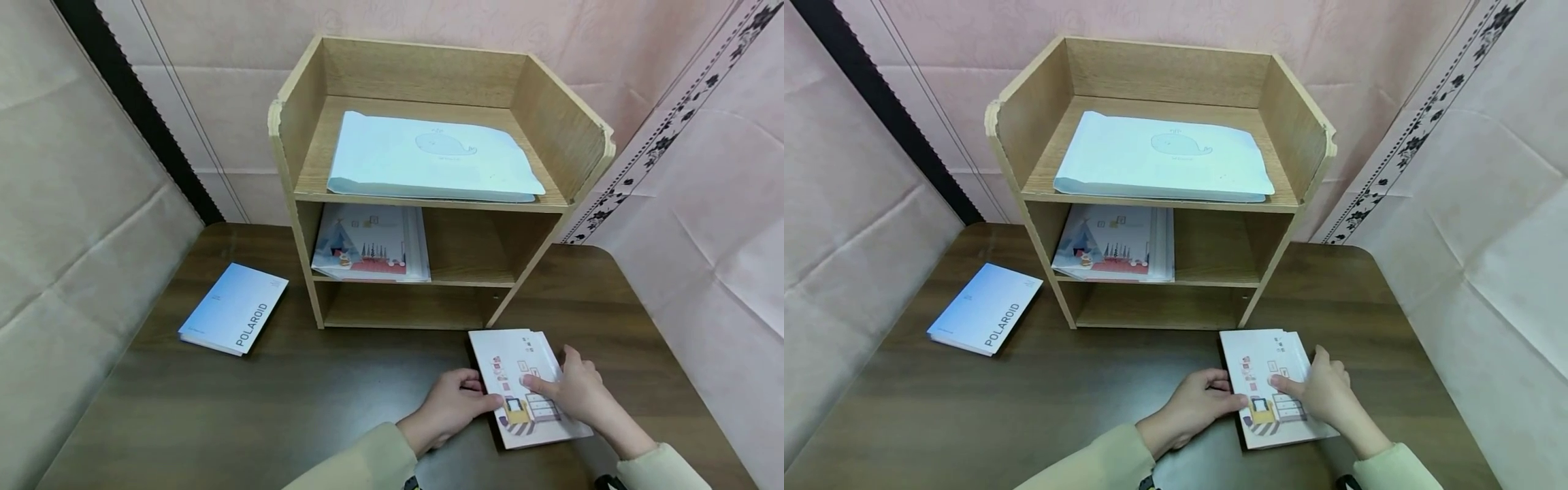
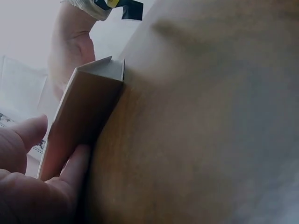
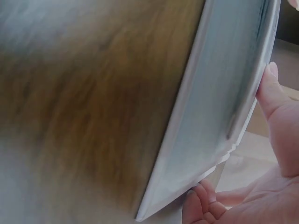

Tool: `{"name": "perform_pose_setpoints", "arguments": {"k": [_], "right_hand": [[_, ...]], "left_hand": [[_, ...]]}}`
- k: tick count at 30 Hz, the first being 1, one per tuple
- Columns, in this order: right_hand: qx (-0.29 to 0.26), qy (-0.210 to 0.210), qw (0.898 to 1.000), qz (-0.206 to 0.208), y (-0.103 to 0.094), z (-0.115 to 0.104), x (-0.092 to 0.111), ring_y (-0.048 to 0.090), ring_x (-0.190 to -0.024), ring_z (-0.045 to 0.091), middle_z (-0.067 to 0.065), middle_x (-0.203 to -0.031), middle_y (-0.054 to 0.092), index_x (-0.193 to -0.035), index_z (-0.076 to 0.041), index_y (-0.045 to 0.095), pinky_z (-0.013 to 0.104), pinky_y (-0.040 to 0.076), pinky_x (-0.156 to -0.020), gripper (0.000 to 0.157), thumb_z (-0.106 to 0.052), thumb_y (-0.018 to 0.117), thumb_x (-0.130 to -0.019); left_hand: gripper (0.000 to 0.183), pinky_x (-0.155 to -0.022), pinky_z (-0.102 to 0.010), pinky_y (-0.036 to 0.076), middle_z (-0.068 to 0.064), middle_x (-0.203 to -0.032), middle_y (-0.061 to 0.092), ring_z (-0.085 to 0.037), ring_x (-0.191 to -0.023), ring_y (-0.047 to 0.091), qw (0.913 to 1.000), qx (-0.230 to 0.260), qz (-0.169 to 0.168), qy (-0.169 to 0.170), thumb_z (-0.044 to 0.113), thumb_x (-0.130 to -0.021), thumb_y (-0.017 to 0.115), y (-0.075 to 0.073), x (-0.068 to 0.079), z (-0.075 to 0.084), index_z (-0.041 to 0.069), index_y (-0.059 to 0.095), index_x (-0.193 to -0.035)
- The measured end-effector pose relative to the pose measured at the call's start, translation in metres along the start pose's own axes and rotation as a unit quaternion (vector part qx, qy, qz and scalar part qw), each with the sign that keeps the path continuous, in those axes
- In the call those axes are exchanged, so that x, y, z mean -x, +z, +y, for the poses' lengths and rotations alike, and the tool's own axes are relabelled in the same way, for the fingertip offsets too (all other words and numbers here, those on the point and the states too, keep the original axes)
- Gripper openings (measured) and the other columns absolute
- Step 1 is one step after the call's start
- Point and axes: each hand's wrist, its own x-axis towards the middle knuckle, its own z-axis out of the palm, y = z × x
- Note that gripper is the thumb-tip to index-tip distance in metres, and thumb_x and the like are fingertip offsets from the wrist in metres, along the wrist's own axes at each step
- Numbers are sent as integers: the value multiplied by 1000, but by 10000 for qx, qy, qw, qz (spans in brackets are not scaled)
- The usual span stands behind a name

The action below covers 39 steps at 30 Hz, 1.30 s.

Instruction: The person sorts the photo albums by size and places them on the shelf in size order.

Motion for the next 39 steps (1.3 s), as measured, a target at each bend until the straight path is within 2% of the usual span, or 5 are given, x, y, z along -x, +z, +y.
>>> {"name": "perform_pose_setpoints", "arguments": {"k": [11, 17, 25, 32, 39], "right_hand": [[-25, 119, 9996, -267, 0, -4, -4, 40, -112, 65, 54, -122, 34, -135, 27, 15, 65, 43, -83, 129, -74, 64, -73], [-715, 391, 9951, -555, -3, -6, -5, 47, -108, 55, 48, -119, 38, -137, 24, 11, 58, 46, -82, 130, -70, 71, -70], [-2795, 515, 9524, -1106, -11, 4, 3, 65, -77, 25, 24, -105, 57, -138, 20, 19, 39, 56, -64, 91, -41, 67, -91], [-2447, 573, 9649, -756, -16, 7, 12, 61, -78, 23, 22, -112, 50, -137, 13, 24, 36, 54, -61, 90, -51, 66, -88], [-3449, 630, 9337, -732, -16, 5, 19, 68, -71, 34, 17, -96, 64, -137, 5, 26, 45, 57, -59, 80, -44, 68, -89]], "left_hand": [[27, -68, -26, 54, -1, -84, 63, -12, -76, 63, 9998, -182, -60, 96, 9, -78, 81, -1, -3, 0, 4, 66, -99], [25, -67, -26, 53, -1, -83, 63, -12, -75, 63, 9994, -297, -113, 111, 8, -78, 81, -3, -2, -1, 4, 67, -98], [21, -67, -27, 53, -2, -84, 62, -13, -75, 62, 9995, -277, -136, -32, 6, -79, 80, -1, -1, 2, 5, 67, -96], [19, -69, -26, 53, -2, -84, 61, -13, -77, 63, 9997, -162, -143, 141, 0, -79, 77, 0, -1, -1, 4, 67, -95], [22, -71, -27, 54, -3, -87, 60, -13, -80, 64, 9994, -218, -201, 179, -2, -81, 74, -1, -1, -3, 3, 66, -100]]}}
